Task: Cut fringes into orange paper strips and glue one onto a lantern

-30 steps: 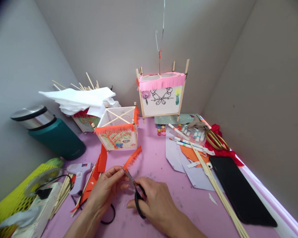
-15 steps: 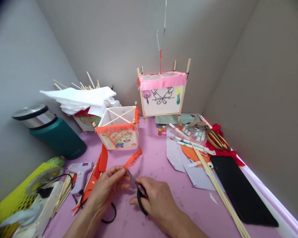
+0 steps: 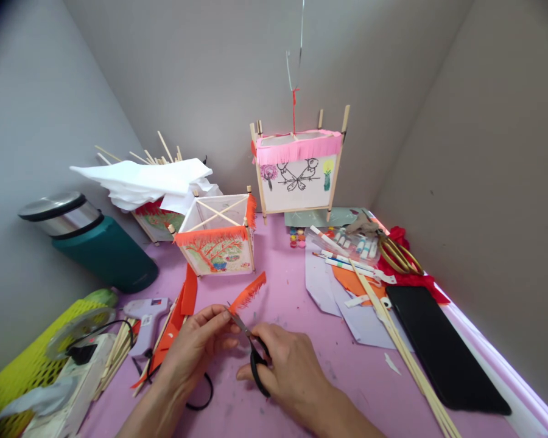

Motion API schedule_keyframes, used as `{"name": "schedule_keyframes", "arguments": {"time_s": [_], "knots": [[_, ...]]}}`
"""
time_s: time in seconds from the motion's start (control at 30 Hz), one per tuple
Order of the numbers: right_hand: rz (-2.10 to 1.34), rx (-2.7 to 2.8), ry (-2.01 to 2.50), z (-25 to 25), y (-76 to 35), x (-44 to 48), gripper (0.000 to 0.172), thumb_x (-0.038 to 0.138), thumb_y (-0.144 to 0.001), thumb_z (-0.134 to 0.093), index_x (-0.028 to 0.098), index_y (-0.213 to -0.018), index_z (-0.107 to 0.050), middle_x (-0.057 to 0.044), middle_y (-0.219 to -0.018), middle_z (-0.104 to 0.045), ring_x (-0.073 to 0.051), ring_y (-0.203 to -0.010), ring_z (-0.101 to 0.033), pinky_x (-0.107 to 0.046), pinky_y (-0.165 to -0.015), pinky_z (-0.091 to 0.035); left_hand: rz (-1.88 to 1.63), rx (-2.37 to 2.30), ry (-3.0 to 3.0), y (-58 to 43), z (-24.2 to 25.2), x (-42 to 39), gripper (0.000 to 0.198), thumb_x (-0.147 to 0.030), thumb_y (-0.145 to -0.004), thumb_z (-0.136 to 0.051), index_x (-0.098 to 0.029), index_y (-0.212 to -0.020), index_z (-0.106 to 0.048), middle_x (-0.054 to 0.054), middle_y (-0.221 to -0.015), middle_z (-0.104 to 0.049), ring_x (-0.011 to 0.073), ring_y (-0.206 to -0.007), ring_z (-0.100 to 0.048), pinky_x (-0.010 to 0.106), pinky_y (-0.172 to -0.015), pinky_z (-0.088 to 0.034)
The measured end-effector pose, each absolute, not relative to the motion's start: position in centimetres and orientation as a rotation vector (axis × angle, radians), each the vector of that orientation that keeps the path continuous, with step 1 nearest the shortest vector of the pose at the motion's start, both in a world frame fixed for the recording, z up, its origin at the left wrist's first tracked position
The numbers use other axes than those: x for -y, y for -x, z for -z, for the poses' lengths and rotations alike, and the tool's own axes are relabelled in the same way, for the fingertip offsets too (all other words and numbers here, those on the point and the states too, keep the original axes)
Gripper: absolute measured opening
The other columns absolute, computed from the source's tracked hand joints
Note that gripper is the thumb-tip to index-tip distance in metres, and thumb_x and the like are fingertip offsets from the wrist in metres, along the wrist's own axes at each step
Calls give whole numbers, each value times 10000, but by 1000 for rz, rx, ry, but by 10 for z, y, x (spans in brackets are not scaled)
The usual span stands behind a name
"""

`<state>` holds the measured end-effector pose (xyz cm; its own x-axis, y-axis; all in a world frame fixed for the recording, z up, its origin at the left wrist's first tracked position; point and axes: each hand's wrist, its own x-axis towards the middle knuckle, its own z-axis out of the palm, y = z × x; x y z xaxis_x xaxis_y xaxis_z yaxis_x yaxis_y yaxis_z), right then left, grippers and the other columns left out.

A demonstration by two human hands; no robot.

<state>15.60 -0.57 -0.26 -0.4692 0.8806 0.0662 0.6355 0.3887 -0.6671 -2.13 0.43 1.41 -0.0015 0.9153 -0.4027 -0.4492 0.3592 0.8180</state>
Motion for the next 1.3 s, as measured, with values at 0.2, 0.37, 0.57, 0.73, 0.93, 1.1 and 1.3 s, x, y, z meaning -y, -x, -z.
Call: {"name": "schedule_keyframes", "arguments": {"time_s": [0.2,0.37,0.57,0.73,0.93,1.1,1.3], "knots": [[-820,2215,1292,2,-156,7,300,401,-784,-647,225,-1017,-579,18,-820,-650,-132,-641,-550,-231,-605,-352,-1135,-1092,-562,20,-13,-2,254,-280,-633,-787,-112,-727,-622,49,-641,-670,135,-576,-631,221,-514,-536],[-800,2219,1290,5,-155,7,322,405,-772,-663,214,-1019,-583,16,-804,-652,-138,-645,-556,-233,-610,-358,-1114,-1090,-567,21,-11,-3,253,-290,-644,-780,-115,-742,-626,53,-644,-681,131,-551,-628,221,-514,-530],[-788,2245,1298,6,-155,6,279,396,-805,-616,194,-996,-590,0,-800,-660,-144,-650,-569,-235,-606,-368,-1110,-1080,-569,22,-11,-3,252,-285,-640,-783,-106,-744,-637,51,-639,-677,131,-557,-627,223,-518,-530],[-774,2256,1295,7,-155,5,267,391,-806,-619,197,-985,-583,4,-796,-656,-144,-654,-570,-233,-605,-368,-1113,-1087,-573,22,-13,-4,251,-283,-629,-788,-105,-735,-648,50,-641,-672,137,-574,-628,225,-517,-530],[-762,2259,1273,7,-155,4,227,370,-830,-585,199,-979,-579,4,-786,-653,-138,-650,-573,-225,-604,-372,-1112,-1088,-577,23,-12,-3,254,-287,-626,-790,-104,-734,-650,53,-639,-671,136,-570,-627,222,-513,-524],[-763,2265,1270,8,-155,3,225,365,-832,-584,199,-984,-578,-1,-788,-658,-139,-653,-581,-226,-605,-376,-1103,-1091,-586,24,-11,-4,245,-290,-639,-780,-104,-738,-655,58,-646,-676,139,-577,-631,222,-517,-523],[-775,2260,1271,8,-155,4,214,359,-830,-586,204,-979,-578,0,-796,-659,-141,-666,-583,-230,-616,-377,-1097,-1090,-577,24,-11,-5,237,-279,-636,-780,-99,-735,-662,65,-655,-678,145,-596,-633,223,-517,-524]]}}
